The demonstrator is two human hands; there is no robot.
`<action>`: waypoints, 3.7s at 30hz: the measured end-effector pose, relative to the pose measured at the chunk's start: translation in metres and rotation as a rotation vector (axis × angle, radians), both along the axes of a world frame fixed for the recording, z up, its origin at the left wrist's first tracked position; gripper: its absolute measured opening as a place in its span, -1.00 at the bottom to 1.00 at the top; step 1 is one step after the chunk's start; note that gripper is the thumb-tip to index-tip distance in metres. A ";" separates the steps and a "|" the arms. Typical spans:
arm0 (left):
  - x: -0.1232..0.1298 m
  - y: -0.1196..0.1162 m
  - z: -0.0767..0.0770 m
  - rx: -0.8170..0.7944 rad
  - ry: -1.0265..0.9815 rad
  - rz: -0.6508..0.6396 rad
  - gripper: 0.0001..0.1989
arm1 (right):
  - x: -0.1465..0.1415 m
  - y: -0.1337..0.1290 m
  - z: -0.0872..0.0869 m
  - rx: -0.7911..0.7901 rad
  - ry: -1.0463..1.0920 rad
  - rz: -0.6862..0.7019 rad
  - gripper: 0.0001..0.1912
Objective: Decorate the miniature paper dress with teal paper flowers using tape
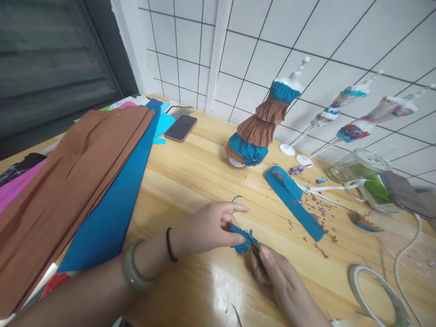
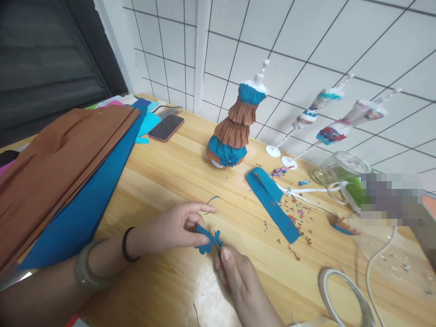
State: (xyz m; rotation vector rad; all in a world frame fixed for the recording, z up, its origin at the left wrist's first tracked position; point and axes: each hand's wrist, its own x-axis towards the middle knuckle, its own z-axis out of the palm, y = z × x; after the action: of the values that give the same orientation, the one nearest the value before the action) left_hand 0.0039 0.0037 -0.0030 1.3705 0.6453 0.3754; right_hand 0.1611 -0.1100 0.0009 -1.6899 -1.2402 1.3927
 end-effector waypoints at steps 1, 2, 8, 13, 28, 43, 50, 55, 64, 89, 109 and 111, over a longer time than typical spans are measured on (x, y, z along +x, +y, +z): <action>0.000 0.000 0.000 -0.001 -0.005 0.001 -0.42 | 0.000 0.000 0.001 -0.001 0.009 -0.009 -0.56; 0.000 -0.001 -0.001 0.000 -0.007 0.000 -0.42 | -0.001 0.000 0.001 0.001 0.015 -0.017 -0.56; 0.000 -0.001 0.000 0.008 0.007 0.003 -0.43 | -0.002 -0.001 0.001 0.033 0.011 -0.051 -0.57; -0.001 -0.001 0.000 0.026 0.020 -0.002 -0.44 | -0.002 -0.001 0.000 0.041 0.003 -0.075 -0.58; -0.002 0.000 0.002 -0.011 -0.005 -0.011 -0.46 | -0.004 0.000 0.004 -0.003 0.005 -0.078 -0.55; -0.003 0.003 0.005 0.006 -0.008 0.001 -0.47 | -0.001 0.000 0.002 0.033 -0.048 0.009 -0.55; -0.003 0.003 0.004 -0.009 -0.018 0.011 -0.47 | 0.000 -0.001 -0.001 0.034 -0.040 -0.002 -0.56; -0.003 0.004 0.004 -0.017 -0.016 0.009 -0.46 | -0.001 -0.001 0.000 0.021 -0.039 -0.020 -0.54; -0.004 0.005 0.005 -0.014 -0.010 0.039 -0.46 | -0.002 0.000 0.002 0.013 -0.046 -0.036 -0.54; -0.004 0.007 0.010 -0.039 -0.032 0.095 -0.42 | 0.000 -0.001 0.001 -0.011 -0.003 -0.032 -0.54; -0.005 0.007 0.008 -0.050 -0.036 0.116 -0.43 | -0.001 -0.001 0.001 0.005 -0.027 -0.030 -0.54; -0.004 0.007 0.008 -0.046 -0.035 0.114 -0.43 | -0.001 -0.001 0.001 0.000 -0.022 -0.041 -0.54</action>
State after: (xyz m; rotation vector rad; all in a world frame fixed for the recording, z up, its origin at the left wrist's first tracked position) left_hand -0.0005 0.0111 0.0045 1.2837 0.7009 0.4725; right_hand 0.1602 -0.1106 0.0019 -1.7255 -1.2100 1.3536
